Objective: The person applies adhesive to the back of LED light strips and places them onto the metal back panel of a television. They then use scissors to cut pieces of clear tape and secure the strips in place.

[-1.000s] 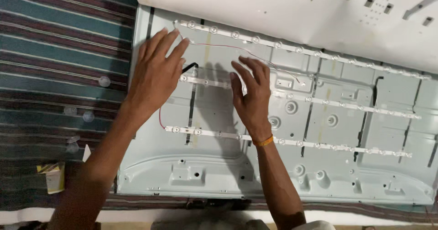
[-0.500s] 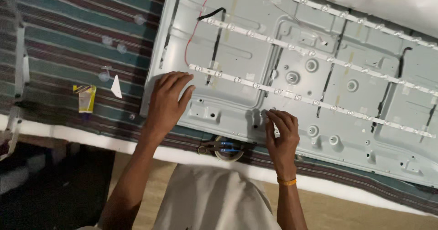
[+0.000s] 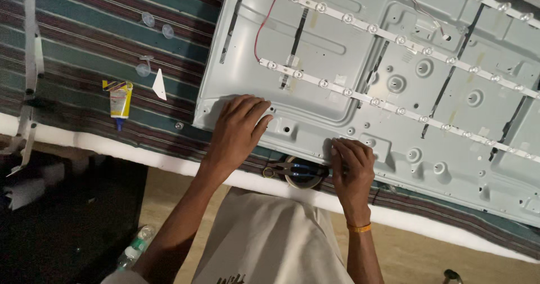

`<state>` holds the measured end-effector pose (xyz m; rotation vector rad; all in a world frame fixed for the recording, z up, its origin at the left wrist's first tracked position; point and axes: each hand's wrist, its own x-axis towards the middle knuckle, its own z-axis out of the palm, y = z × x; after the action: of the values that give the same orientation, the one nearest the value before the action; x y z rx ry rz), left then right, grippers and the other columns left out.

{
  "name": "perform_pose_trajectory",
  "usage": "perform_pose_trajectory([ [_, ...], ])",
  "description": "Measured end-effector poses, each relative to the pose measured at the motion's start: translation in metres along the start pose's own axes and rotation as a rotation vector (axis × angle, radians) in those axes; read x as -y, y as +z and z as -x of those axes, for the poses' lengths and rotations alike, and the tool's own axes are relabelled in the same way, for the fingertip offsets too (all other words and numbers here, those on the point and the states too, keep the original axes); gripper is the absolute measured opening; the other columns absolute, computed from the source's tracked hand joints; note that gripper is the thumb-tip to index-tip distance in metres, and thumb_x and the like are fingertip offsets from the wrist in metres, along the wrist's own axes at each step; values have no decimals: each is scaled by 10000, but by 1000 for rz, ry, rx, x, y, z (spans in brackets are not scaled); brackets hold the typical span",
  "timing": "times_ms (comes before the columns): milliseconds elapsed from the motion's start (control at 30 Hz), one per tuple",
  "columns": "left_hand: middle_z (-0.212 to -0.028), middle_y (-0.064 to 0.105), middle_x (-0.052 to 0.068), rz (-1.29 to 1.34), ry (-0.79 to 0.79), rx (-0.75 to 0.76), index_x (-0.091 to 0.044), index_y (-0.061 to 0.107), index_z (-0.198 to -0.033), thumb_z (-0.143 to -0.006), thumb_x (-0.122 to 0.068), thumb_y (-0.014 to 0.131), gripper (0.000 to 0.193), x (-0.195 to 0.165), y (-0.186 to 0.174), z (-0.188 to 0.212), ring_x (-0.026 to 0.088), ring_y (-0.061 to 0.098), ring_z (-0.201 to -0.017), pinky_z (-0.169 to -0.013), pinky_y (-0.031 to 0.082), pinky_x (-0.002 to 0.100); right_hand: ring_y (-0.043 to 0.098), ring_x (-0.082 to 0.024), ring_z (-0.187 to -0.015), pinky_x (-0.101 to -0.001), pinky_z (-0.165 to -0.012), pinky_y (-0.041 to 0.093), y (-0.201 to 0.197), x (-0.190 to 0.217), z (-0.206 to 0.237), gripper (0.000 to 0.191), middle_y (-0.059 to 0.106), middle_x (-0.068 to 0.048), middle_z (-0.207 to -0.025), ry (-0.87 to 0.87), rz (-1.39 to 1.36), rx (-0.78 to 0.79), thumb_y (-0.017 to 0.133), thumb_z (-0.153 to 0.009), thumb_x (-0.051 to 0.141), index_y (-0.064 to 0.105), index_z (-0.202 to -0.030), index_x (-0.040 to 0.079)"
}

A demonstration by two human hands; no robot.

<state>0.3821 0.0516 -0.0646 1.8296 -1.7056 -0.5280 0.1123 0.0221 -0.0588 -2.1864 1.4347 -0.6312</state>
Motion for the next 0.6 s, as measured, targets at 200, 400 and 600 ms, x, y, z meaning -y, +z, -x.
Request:
perform_pose_trajectory([
  [200,-1157,688,109,13,32,17,-14,707,-1218,-988,-186,702,287,7,1,-16,272,614,-1123,-1011,488,447,630,-295,-1132,-416,-989,492,4,3,-6,189,725,-96,-1136,36,35,19,709,-947,16,747,-1130,48],
  [400,-1039,640,94,-59,60,79,-11,692,-1243,-920,-171,724,362,14,2,-48,269,559,-986,-909,463,468,631,-295,-1164,-416,-1005,489,7,7,-20,212,727,-95,-1157,79,47,75,713,-928,7,739,-1135,46],
  [600,-945,589,75,-215,111,287,-4,603,-1432,-911,-35,650,524,25,5,-75,252,517,-939,-892,442,416,645,-290,-1164,-422,-1011,485,11,11,-44,216,728,-95,-1117,93,58,102,716,-919,-9,738,-1127,45],
])
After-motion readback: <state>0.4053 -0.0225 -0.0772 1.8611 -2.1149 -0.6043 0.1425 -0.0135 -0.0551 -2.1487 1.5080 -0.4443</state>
